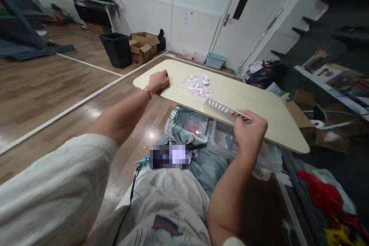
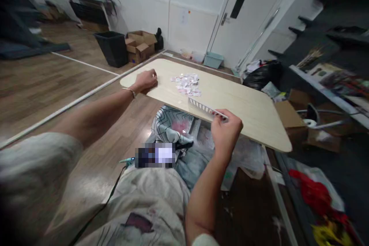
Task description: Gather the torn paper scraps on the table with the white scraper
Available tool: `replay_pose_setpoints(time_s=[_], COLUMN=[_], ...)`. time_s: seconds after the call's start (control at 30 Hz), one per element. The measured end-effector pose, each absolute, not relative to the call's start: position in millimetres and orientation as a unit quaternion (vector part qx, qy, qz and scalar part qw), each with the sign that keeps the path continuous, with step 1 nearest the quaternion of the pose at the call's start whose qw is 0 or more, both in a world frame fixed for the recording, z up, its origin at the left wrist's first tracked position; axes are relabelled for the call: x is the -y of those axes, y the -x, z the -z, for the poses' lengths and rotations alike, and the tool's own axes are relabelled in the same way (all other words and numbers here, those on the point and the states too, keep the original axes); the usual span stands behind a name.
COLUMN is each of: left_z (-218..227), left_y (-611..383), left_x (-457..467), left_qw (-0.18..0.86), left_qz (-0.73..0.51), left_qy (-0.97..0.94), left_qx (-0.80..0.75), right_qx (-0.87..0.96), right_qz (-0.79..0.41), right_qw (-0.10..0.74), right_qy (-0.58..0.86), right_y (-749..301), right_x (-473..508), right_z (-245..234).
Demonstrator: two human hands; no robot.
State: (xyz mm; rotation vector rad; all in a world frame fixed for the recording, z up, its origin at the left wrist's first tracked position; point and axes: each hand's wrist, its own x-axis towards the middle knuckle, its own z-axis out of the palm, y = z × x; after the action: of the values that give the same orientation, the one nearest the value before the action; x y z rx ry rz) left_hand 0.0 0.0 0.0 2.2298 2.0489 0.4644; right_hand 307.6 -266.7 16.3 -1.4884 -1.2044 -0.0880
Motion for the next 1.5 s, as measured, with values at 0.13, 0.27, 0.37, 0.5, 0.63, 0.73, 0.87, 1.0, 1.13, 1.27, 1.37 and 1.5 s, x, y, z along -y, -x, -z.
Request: replay_pose_setpoints(time_s=[0.13, 0.27, 0.37, 0.5, 0.63, 0.73, 0.87, 1.0, 1.13, 1.27, 1.37, 1.5], left_z=[2, 3, 3, 2, 1, 1, 1, 2, 2, 1, 1, 2], left_y=[1, 2, 1, 1, 0, -1, -3, -4, -5, -4, -4, -3], left_x=[0, 0, -2, -3, 0, 2, 2, 1, 1, 1, 1, 0], left_qw=[0.037, 0.041, 0.041, 0.046, 0.053, 0.055, 0.054, 0.05, 0.051, 0.05, 0.047, 0.047], left_qz=[-0.155, -0.156, -0.155, -0.16, -0.156, -0.158, -0.16, -0.159, -0.161, -0.16, -0.156, -0.154], left_qy=[-0.721, -0.717, -0.721, -0.719, -0.718, -0.72, -0.721, -0.723, -0.723, -0.722, -0.724, -0.724], left_qx=[-0.674, -0.678, -0.674, -0.675, -0.677, -0.673, -0.672, -0.67, -0.67, -0.671, -0.67, -0.67], right_qx=[0.508, 0.506, 0.509, 0.517, 0.511, 0.502, 0.494, 0.498, 0.494, 0.495, 0.499, 0.488], right_qz=[0.03, 0.024, 0.021, 0.009, 0.002, 0.013, 0.012, 0.007, 0.014, 0.008, -0.005, 0.002], right_qw=[0.574, 0.575, 0.574, 0.577, 0.59, 0.598, 0.6, 0.598, 0.605, 0.61, 0.609, 0.616], right_qy=[0.642, 0.643, 0.641, 0.632, 0.625, 0.624, 0.629, 0.628, 0.624, 0.619, 0.617, 0.618], right_y=[-308, -307, -306, -305, -301, -299, -298, -298, -294, -288, -283, -283], right_x=[265, 264, 265, 266, 264, 260, 259, 263, 261, 250, 245, 250], right_z=[-15, -14, -14, -14, -14, -14, -13, -15, -15, -10, -7, -10])
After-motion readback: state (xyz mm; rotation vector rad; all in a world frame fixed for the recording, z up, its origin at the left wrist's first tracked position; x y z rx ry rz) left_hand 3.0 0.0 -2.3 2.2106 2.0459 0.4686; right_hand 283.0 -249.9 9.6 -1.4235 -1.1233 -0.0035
